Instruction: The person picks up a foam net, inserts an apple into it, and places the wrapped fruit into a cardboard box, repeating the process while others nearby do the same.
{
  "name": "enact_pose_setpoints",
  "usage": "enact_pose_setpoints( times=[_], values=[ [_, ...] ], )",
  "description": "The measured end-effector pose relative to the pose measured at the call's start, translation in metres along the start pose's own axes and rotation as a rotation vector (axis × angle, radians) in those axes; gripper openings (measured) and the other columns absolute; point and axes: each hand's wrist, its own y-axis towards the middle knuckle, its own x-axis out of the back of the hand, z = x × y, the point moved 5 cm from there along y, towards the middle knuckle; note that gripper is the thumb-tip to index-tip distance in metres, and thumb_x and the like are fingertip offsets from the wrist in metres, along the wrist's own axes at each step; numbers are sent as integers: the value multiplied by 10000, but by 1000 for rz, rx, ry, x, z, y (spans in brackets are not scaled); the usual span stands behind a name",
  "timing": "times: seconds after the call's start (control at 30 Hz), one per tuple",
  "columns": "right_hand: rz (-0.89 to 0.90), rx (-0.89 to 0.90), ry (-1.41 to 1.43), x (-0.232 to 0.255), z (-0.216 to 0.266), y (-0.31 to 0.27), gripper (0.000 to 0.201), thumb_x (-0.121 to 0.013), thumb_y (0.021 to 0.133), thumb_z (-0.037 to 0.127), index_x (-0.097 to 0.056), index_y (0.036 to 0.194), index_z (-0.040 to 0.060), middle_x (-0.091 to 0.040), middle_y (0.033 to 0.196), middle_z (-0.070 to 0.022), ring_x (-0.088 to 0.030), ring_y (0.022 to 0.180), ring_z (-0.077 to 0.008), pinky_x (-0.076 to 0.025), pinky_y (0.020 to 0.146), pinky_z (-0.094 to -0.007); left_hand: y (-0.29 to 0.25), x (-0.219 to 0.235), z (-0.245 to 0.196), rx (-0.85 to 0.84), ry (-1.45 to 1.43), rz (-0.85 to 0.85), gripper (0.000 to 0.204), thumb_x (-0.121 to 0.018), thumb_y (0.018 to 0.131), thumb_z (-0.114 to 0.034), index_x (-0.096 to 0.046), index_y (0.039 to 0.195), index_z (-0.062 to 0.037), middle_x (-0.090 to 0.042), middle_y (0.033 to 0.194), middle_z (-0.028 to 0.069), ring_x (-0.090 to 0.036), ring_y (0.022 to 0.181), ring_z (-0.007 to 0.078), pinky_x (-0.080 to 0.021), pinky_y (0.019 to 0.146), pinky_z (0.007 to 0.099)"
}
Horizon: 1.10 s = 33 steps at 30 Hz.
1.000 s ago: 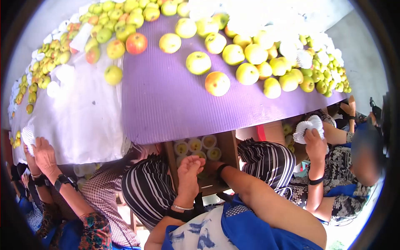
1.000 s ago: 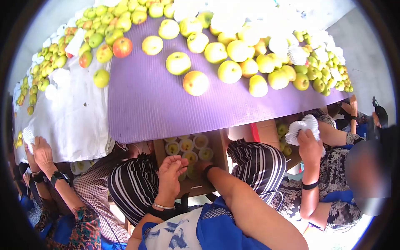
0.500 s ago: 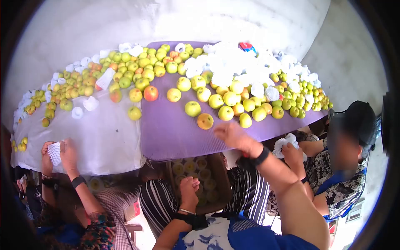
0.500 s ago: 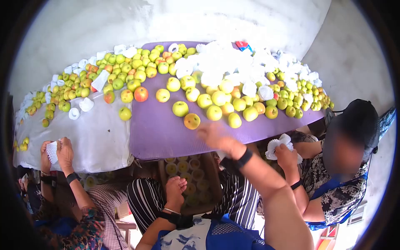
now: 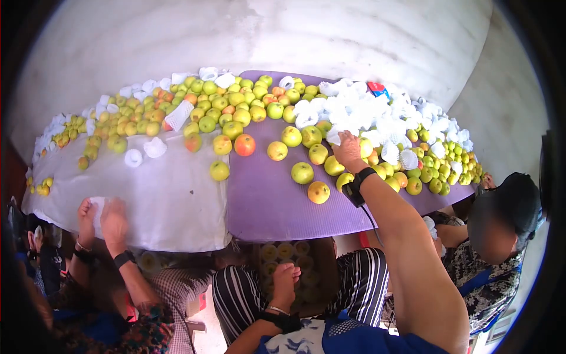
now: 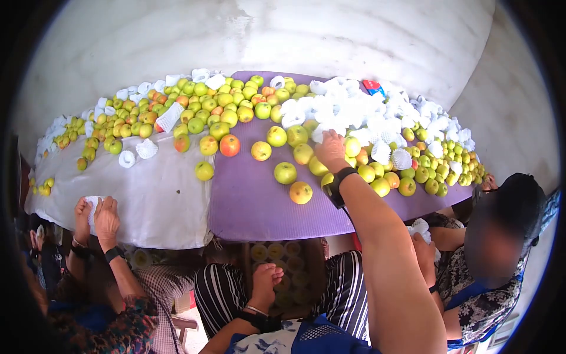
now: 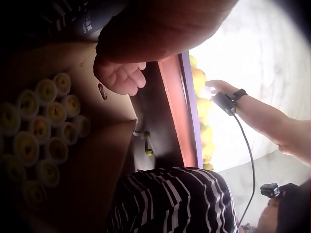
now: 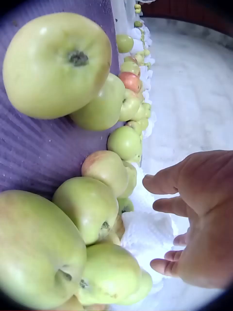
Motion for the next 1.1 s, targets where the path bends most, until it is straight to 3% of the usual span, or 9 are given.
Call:
enact_pose_setpoints(
  times=[0.13, 0.23, 0.37, 0.53, 0.63, 0.83, 0.97, 1.03, 1.1],
  values=[
    [-196, 104, 486, 12, -2, -7, 392, -528, 753, 102, -516, 1138, 29, -534, 1116, -147, -524, 964, -261, -418, 839, -318, -1, 0, 0, -9, -5, 25, 179, -469, 793, -103, -497, 953, -28, -595, 807, 82, -580, 707, 155, -456, 605, 247],
    [27, -160, 974, 20, 5, -26, 355, -480, 789, 44, -508, 1140, -3, -536, 1123, -114, -534, 925, -196, -432, 763, -246, -4, 0, -3, -5, 14, 44, 183, -475, 787, -115, -497, 946, -26, -595, 814, 80, -582, 718, 157, -454, 609, 245],
    [14, -136, 1193, 26, 15, -55, 331, -455, 811, 13, -511, 1135, -27, -548, 1060, -74, -496, 978, -139, -411, 794, -226, -4, -1, -1, -10, 12, 56, 182, -492, 795, -154, -510, 935, -39, -588, 809, 63, -562, 702, 134, -433, 616, 246],
    [65, 186, 1009, 28, 33, -133, 324, -455, 832, 22, -516, 1150, 7, -544, 1060, -34, -513, 905, -123, -433, 792, -237, -10, -6, -12, -117, -91, 105, 168, -493, 810, -161, -507, 932, -46, -590, 810, 60, -573, 718, 138, -457, 646, 257],
    [161, 98, 1160, 26, 51, -212, 276, -514, 798, 2, -554, 1071, -7, -556, 1103, -121, -494, 1061, -187, -361, 921, -273, -17, -9, -30, -207, -178, 134, 202, -474, 817, -155, -488, 985, -44, -585, 860, 77, -579, 727, 166, -470, 650, 279],
    [21, 507, 659, 25, 87, -321, 287, -593, 685, -7, -580, 972, -6, -567, 995, -187, -537, 931, -346, -445, 837, -361, -33, -8, -43, -424, -138, 192, 272, -504, 821, -113, -452, 1075, -30, -553, 979, 89, -577, 828, 191, -492, 706, 316],
    [122, 492, 810, 10, 77, -343, 236, -583, 728, 13, -591, 965, 15, -587, 985, -135, -559, 912, -287, -465, 795, -343, -19, 2, -27, -372, -174, 206, 299, -534, 776, -33, -451, 1064, -25, -555, 976, 85, -576, 860, 185, -499, 719, 315],
    [566, -335, 1537, -39, 46, -349, 177, -576, 775, 58, -594, 951, 69, -591, 949, -53, -560, 869, -186, -478, 707, -298, -19, 1, -22, -359, -202, 225, 312, -547, 760, -16, -452, 1057, -23, -559, 966, 83, -579, 854, 181, -501, 712, 311],
    [579, -426, 1646, -51, 37, -351, 164, -579, 784, 82, -585, 949, 85, -583, 924, -27, -547, 838, -147, -467, 672, -269, -19, -1, -14, -316, -154, 250, 314, -547, 741, 11, -459, 1040, -22, -563, 952, 76, -579, 850, 180, -500, 711, 307]
  ],
)
